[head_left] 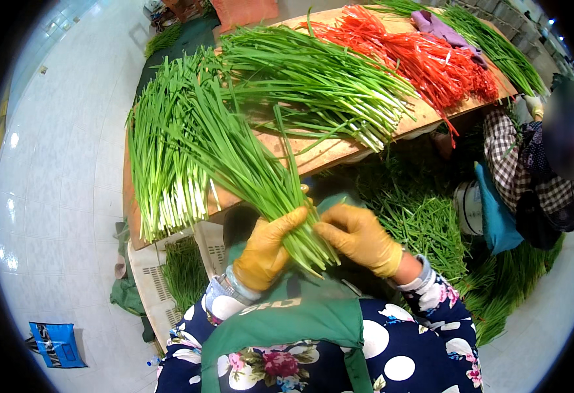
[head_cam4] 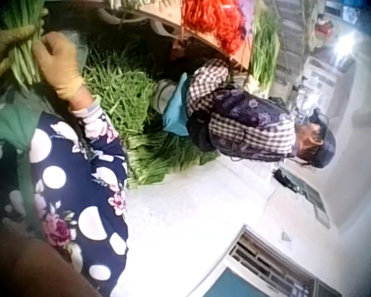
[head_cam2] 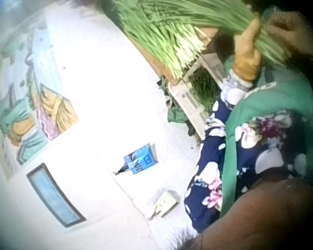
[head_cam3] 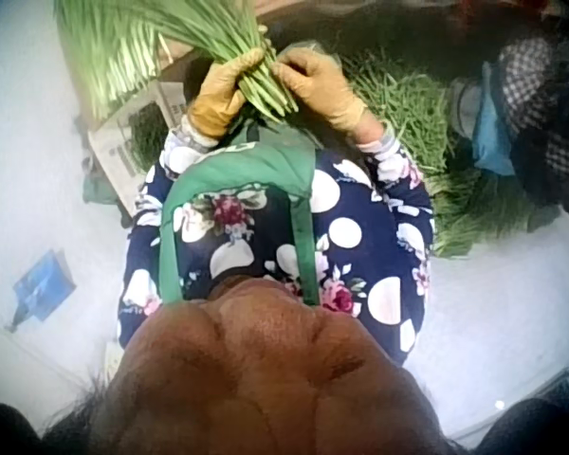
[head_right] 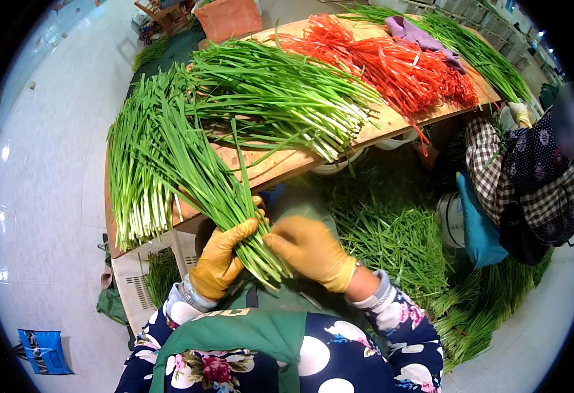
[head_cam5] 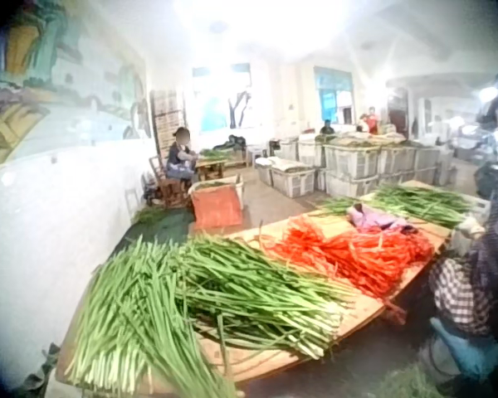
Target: The person sorts through bunches of green onions by hand, removing damaged leaves and arranging them before tying the bundles with red plastic strips on a wooden table.
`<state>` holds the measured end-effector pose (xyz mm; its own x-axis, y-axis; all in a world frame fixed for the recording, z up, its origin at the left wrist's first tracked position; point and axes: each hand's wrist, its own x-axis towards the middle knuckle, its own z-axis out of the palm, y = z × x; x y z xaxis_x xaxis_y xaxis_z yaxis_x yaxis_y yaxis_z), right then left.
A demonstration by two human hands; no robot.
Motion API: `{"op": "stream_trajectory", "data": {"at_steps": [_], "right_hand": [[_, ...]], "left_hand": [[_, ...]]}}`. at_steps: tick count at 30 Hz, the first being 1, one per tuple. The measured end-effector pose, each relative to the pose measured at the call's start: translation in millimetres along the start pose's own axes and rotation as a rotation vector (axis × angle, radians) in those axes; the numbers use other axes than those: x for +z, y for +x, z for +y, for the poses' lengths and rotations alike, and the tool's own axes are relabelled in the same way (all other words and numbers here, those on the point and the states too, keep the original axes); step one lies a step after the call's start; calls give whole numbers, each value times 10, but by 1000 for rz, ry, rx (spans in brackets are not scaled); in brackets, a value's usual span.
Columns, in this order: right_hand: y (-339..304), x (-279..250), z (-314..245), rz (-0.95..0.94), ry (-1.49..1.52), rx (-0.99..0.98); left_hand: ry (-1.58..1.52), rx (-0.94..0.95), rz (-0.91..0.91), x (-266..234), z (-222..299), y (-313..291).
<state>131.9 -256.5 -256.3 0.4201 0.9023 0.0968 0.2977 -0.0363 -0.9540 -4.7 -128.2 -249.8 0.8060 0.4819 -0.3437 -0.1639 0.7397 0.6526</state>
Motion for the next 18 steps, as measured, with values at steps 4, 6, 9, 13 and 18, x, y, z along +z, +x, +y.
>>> {"op": "stream_trajectory", "data": {"at_steps": [4, 6, 9, 13, 18], "right_hand": [[-65, 70, 39, 44, 208, 227], [-126, 2, 139, 78, 97, 344], [-347, -368, 309, 76, -409, 242], [-628, -1006, 680, -304, -1222, 626], [-64, -820, -263, 226, -1065, -254]], "left_hand": [[52, -14, 83, 50, 34, -54], [-19, 4, 71, 49, 50, -33], [-77, 12, 29, 31, 116, -68], [-238, -41, -117, -93, 161, -22], [-509, -223, -281, -161, 181, 46]]}}
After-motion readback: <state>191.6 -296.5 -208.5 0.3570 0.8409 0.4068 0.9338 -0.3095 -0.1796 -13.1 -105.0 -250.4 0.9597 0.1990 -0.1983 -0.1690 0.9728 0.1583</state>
